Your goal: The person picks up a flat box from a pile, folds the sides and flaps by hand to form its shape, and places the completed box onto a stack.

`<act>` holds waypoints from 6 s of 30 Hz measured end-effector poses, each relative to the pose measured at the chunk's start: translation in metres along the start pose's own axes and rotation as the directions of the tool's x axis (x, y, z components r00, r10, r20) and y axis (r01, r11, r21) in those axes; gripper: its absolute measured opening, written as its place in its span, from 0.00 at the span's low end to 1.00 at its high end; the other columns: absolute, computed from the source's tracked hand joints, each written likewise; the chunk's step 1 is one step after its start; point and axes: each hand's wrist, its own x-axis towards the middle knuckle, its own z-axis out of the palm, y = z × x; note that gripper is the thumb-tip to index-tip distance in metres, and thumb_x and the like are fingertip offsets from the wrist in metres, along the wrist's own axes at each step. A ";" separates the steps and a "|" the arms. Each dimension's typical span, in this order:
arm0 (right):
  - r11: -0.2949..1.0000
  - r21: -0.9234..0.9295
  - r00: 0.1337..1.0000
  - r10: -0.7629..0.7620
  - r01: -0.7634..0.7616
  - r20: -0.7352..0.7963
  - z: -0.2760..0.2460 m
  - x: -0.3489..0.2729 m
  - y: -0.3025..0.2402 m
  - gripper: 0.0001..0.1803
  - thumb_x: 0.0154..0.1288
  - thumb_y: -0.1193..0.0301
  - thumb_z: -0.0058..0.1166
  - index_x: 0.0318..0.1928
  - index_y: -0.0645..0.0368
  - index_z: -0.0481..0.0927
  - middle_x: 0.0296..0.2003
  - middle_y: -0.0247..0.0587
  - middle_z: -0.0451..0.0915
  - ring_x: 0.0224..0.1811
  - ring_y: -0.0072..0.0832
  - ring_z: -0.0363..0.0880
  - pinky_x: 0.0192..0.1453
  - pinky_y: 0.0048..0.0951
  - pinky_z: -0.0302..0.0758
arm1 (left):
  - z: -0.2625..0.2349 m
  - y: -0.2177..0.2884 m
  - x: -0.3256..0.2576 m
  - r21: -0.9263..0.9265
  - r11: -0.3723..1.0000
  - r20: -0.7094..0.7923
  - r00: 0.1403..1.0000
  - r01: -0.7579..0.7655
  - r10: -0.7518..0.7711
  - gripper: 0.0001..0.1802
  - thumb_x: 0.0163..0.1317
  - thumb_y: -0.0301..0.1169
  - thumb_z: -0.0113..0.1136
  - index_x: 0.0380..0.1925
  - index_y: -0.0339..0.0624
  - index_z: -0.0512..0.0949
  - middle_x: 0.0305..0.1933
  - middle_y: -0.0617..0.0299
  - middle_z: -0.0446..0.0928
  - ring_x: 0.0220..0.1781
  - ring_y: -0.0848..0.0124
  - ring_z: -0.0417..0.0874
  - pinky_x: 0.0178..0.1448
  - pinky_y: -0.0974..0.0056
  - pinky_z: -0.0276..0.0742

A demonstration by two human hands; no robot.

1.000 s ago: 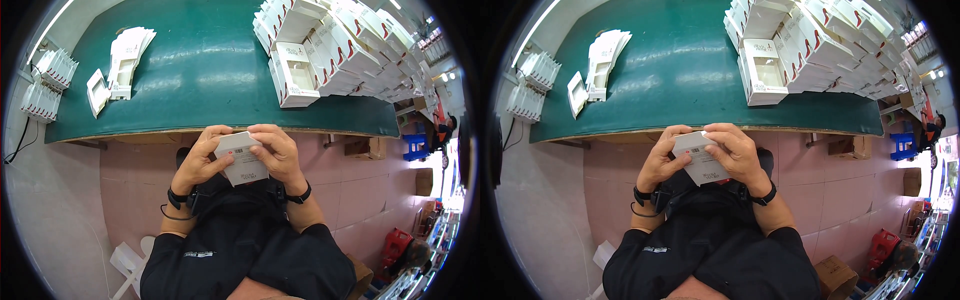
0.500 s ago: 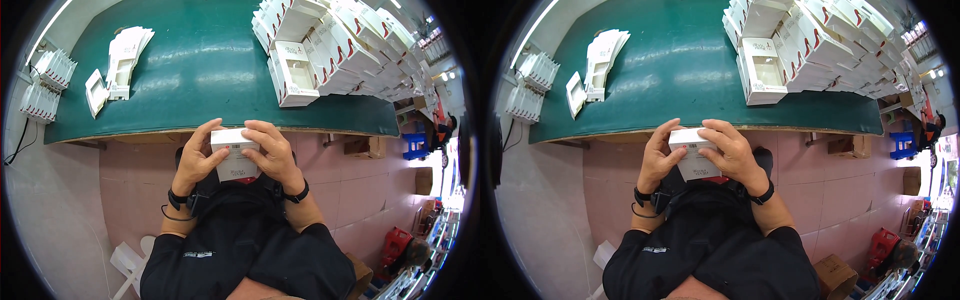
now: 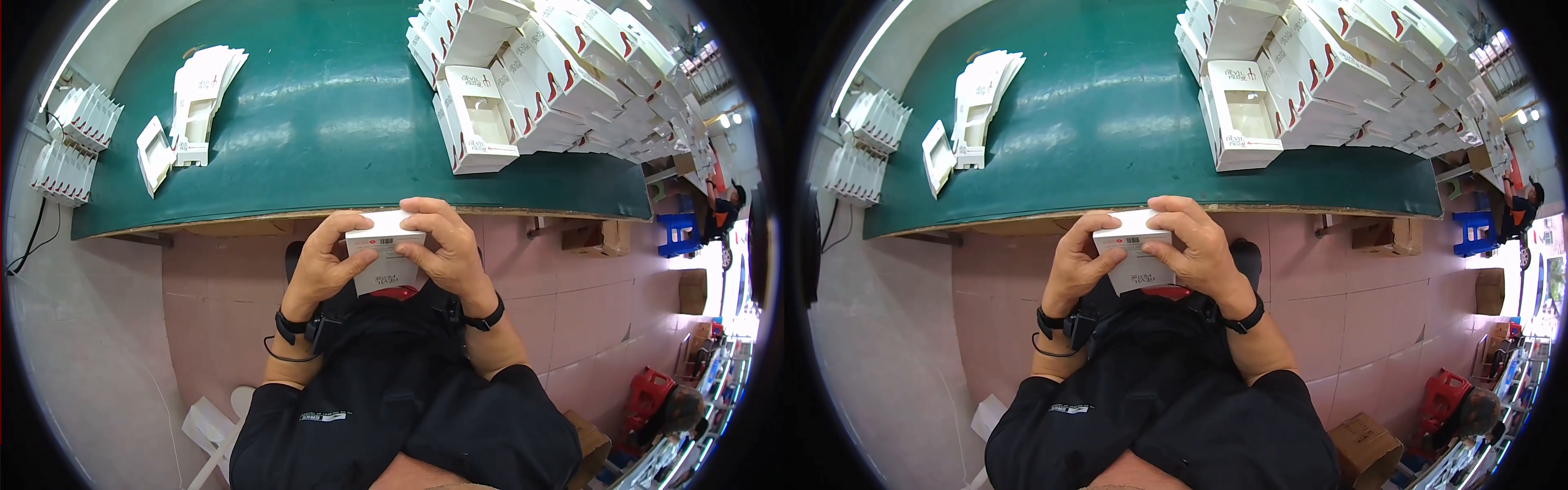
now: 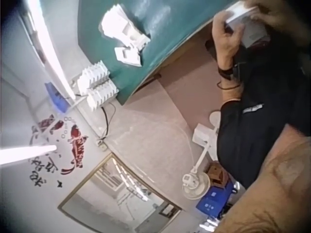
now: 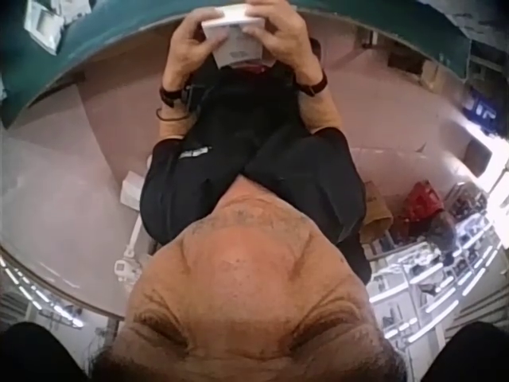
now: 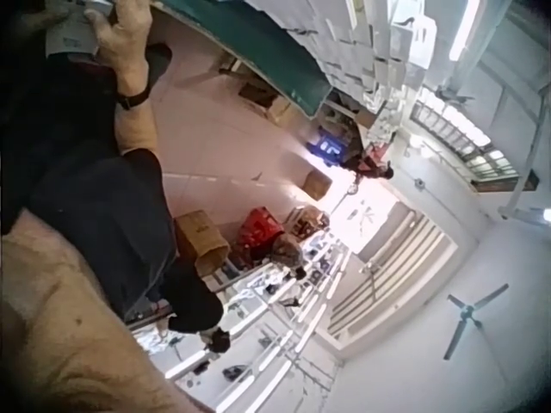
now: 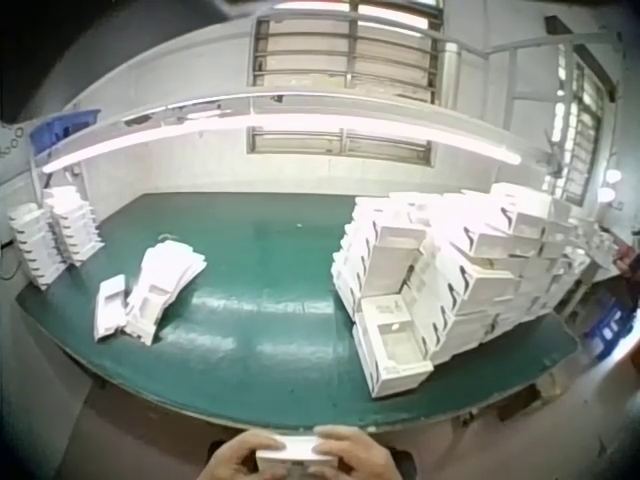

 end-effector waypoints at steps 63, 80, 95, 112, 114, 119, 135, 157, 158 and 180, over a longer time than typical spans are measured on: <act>0.993 -0.104 0.986 0.064 -0.048 0.153 -0.072 0.010 -0.037 0.32 0.56 0.84 0.66 0.63 0.64 0.78 0.57 0.41 0.76 0.58 0.32 0.80 0.61 0.27 0.79 | -0.003 0.043 0.005 0.452 0.823 -0.012 0.920 -0.344 0.392 0.29 0.65 0.35 0.75 0.62 0.35 0.77 0.59 0.54 0.80 0.62 0.62 0.81 0.69 0.59 0.76; 0.719 -0.695 0.781 -0.437 0.004 -0.447 -0.095 0.032 0.056 0.27 0.52 0.88 0.63 0.55 0.60 0.79 0.55 0.48 0.76 0.61 0.48 0.79 0.65 0.43 0.77 | -0.023 -0.033 0.015 0.685 0.727 -0.267 0.913 -0.047 0.310 0.16 0.64 0.28 0.71 0.51 0.38 0.82 0.56 0.53 0.82 0.63 0.57 0.82 0.68 0.57 0.76; 0.721 -0.683 0.827 -0.307 -0.121 -0.471 -0.086 0.023 0.065 0.29 0.57 0.86 0.59 0.60 0.60 0.79 0.65 0.51 0.75 0.67 0.50 0.74 0.71 0.44 0.72 | -0.019 -0.033 0.016 0.731 0.682 -0.266 0.911 -0.024 0.316 0.17 0.59 0.31 0.73 0.48 0.41 0.84 0.53 0.53 0.85 0.63 0.52 0.82 0.68 0.52 0.75; 0.656 -0.738 0.792 -0.363 -0.157 -0.491 -0.091 0.039 0.080 0.24 0.65 0.84 0.60 0.62 0.62 0.80 0.63 0.52 0.78 0.66 0.49 0.76 0.71 0.43 0.72 | -0.020 -0.034 0.017 0.744 0.668 -0.287 0.896 -0.014 0.339 0.17 0.58 0.30 0.74 0.48 0.40 0.85 0.54 0.51 0.84 0.63 0.52 0.82 0.67 0.54 0.77; 0.681 -0.719 0.797 -0.353 -0.142 -0.491 -0.091 0.039 0.082 0.24 0.66 0.83 0.61 0.62 0.62 0.80 0.63 0.52 0.78 0.66 0.49 0.76 0.71 0.43 0.72 | -0.020 -0.038 0.018 0.717 0.694 -0.260 0.901 -0.059 0.346 0.18 0.57 0.30 0.75 0.48 0.40 0.85 0.54 0.52 0.84 0.63 0.53 0.82 0.67 0.54 0.77; 0.683 -0.713 0.791 -0.344 -0.158 -0.505 -0.086 0.042 0.080 0.23 0.67 0.82 0.61 0.63 0.62 0.80 0.64 0.51 0.78 0.66 0.48 0.76 0.71 0.42 0.72 | -0.022 -0.029 0.014 0.745 0.666 -0.282 0.887 -0.038 0.366 0.17 0.57 0.31 0.75 0.46 0.41 0.85 0.51 0.53 0.85 0.60 0.51 0.83 0.64 0.53 0.78; 0.880 -0.474 0.947 -0.174 0.027 -0.270 -0.002 0.008 0.055 0.16 0.64 0.81 0.63 0.53 0.65 0.83 0.58 0.53 0.81 0.60 0.48 0.81 0.66 0.42 0.77 | -0.230 -0.010 0.064 0.859 0.458 -0.450 0.762 0.228 0.465 0.27 0.61 0.38 0.75 0.58 0.40 0.80 0.59 0.53 0.81 0.60 0.55 0.80 0.64 0.54 0.77; 0.862 -0.501 0.964 -0.066 -0.074 -0.257 0.011 0.014 0.072 0.17 0.61 0.78 0.66 0.51 0.66 0.84 0.56 0.53 0.82 0.58 0.49 0.82 0.65 0.43 0.78 | -0.318 -0.032 0.092 0.778 0.193 -0.615 0.665 0.597 0.423 0.33 0.62 0.37 0.71 0.67 0.40 0.74 0.68 0.45 0.74 0.69 0.45 0.74 0.73 0.49 0.72; 0.863 -0.500 0.964 -0.067 -0.073 -0.256 0.011 0.014 0.072 0.17 0.61 0.78 0.66 0.51 0.66 0.84 0.56 0.53 0.82 0.58 0.49 0.82 0.65 0.43 0.78 | -0.320 -0.032 0.089 0.797 0.186 -0.588 0.667 0.574 0.458 0.30 0.63 0.35 0.69 0.65 0.39 0.76 0.65 0.45 0.77 0.67 0.46 0.77 0.72 0.49 0.73; 0.989 -0.133 0.984 0.037 -0.061 -0.174 0.027 0.022 0.042 0.18 0.69 0.79 0.62 0.59 0.64 0.81 0.60 0.46 0.82 0.61 0.35 0.82 0.67 0.34 0.77 | -0.105 0.012 0.014 -0.184 0.947 -0.690 0.720 -0.264 0.066 0.17 0.79 0.25 0.52 0.65 0.35 0.72 0.59 0.53 0.82 0.57 0.64 0.86 0.59 0.55 0.87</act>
